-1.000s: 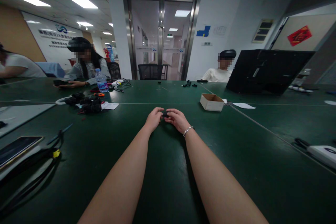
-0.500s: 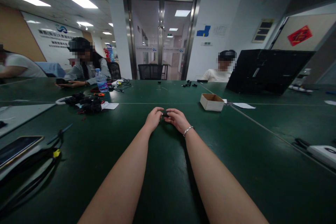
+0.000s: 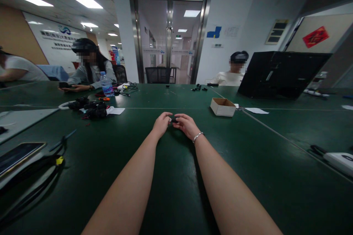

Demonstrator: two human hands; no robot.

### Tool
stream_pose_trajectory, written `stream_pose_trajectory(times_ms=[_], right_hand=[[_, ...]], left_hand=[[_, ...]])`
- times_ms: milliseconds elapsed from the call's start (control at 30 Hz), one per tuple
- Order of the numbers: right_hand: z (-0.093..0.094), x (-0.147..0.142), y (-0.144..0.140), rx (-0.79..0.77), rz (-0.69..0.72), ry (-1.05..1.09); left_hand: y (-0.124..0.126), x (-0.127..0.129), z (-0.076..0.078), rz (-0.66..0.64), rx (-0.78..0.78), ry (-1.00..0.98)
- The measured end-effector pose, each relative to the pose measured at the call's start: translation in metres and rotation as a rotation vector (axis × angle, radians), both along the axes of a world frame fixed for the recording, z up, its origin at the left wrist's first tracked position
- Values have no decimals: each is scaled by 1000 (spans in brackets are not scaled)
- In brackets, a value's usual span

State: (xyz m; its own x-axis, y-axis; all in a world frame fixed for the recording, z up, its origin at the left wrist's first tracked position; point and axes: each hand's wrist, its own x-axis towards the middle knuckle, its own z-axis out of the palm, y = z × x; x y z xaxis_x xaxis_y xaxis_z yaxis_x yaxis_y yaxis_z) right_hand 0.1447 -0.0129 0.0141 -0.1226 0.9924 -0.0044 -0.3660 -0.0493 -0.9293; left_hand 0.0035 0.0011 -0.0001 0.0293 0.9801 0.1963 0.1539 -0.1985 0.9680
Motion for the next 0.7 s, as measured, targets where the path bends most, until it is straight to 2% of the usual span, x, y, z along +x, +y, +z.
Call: stream_pose_trajectory(times_ms=[367,700], right_hand=[[-1,-1,1,4,0,5],[0,-1,-1,10,7,4]], left_hand=[[-6,0,7,-36,-32,-34],[-4,0,5,-65,-21,-70]])
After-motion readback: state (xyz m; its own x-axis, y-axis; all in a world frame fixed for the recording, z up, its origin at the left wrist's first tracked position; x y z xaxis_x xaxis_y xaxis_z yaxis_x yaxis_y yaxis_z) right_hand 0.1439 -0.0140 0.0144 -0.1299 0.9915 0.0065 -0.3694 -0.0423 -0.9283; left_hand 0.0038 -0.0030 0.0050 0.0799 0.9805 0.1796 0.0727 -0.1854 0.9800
